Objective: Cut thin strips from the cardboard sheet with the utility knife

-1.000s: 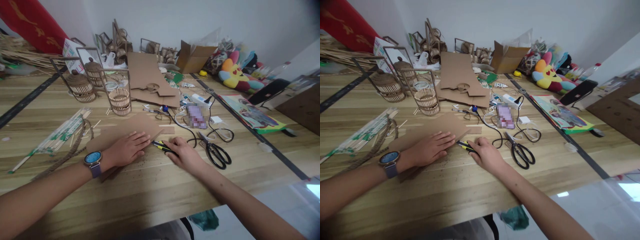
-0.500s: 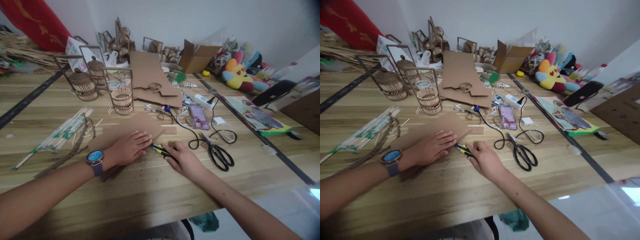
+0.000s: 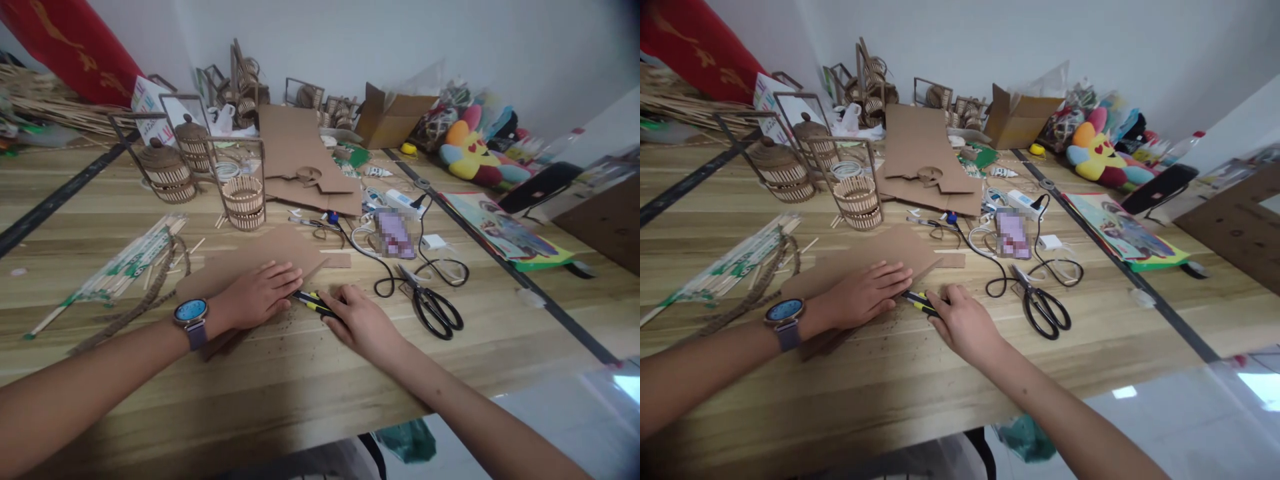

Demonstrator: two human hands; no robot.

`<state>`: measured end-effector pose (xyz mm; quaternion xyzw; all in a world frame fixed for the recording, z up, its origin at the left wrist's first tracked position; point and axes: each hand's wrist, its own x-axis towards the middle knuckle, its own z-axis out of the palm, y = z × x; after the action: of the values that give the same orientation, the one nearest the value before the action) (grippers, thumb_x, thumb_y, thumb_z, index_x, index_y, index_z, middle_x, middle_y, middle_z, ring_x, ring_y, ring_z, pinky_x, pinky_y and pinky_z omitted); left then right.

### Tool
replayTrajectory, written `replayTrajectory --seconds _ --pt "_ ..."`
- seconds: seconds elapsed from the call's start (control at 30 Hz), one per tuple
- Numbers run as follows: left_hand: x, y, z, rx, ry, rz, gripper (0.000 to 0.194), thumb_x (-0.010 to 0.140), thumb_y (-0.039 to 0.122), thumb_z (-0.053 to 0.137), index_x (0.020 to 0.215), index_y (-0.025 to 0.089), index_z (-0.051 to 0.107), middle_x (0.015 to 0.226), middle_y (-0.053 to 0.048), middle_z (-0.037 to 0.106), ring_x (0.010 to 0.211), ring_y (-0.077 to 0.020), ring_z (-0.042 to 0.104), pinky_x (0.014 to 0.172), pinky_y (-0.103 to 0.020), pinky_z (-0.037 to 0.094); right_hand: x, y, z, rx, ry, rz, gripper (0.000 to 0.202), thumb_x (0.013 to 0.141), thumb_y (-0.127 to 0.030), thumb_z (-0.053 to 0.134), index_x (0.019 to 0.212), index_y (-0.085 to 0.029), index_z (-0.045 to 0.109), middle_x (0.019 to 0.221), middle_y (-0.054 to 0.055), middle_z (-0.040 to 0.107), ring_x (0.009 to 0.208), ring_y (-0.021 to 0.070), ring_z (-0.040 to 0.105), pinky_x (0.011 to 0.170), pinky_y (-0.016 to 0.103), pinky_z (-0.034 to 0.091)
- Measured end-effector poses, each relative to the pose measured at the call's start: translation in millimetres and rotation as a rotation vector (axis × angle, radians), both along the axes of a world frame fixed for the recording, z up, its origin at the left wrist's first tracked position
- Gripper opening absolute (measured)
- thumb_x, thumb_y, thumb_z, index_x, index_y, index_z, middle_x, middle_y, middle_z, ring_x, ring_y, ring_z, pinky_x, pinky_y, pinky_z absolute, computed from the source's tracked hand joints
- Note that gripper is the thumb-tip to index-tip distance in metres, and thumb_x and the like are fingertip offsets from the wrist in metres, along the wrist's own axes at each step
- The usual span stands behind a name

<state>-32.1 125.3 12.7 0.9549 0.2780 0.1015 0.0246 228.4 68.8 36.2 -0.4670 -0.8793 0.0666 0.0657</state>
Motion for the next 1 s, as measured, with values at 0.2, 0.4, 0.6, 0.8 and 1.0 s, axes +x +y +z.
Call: replayTrajectory --seconds 0.2,0.4,0.6,0.8,1.0 --pt "-0.5 0.3 0.8 -0.016 0.009 0.005 0.046 0.104 0.039 0.032 0.142 0.018 0.046 0.151 -0.006 0.044 0.141 -0.0247 0.035 0.117 -0.045 0.026 -3.7 -4.2 0.9 -0.023 0.014 0.004 0.045 0.092 -0.025 0.056 0.136 -0.017 0.053 0.107 0.013 0.057 0.095 0.0260 0.057 0.082 0.040 0.053" --pt "-0.8 0.5 0.0 -0.015 0.005 0.004 0.046 0.104 0.039 0.032 0.142 0.017 0.047 0.151 -0.007 0.044 0.142 -0.0247 0.034 0.117 -0.046 0.025 -10.7 -5.9 0.8 -0.032 0.006 0.005 0.045 0.091 -0.024 0.057 0.135 -0.015 0.054 0.106 0.013 0.057 0.095 0.0267 0.057 0.081 0.040 0.053" --pt "-1.4 0.7 2.7 -0.064 -0.018 0.005 0.049 0.104 0.042 0.029 0.143 0.018 0.046 0.151 -0.007 0.044 0.142 -0.0241 0.034 0.117 -0.047 0.027 -11.6 -12.3 0.7 -0.016 0.030 0.029 0.045 0.091 -0.024 0.057 0.135 -0.018 0.053 0.108 0.013 0.057 0.094 0.0259 0.057 0.080 0.040 0.054" --pt "-3.3 0.9 7.6 -0.123 -0.034 -0.012 0.055 0.104 0.045 0.019 0.143 0.015 0.045 0.153 -0.007 0.042 0.143 -0.0245 0.032 0.117 -0.047 0.026 -18.4 -14.3 5.3 -0.090 -0.002 0.023 0.044 0.091 -0.021 0.057 0.135 -0.014 0.053 0.107 0.014 0.057 0.097 0.0284 0.056 0.084 0.042 0.053" --pt "-2.8 0.6 9.5 -0.153 -0.044 -0.005 0.054 0.105 0.043 0.019 0.143 0.016 0.045 0.153 -0.007 0.042 0.143 -0.0230 0.032 0.118 -0.047 0.023 -21.0 -17.1 4.7 -0.067 -0.002 0.022 0.045 0.091 -0.022 0.058 0.135 -0.014 0.053 0.107 0.014 0.057 0.096 0.0272 0.057 0.083 0.041 0.055"
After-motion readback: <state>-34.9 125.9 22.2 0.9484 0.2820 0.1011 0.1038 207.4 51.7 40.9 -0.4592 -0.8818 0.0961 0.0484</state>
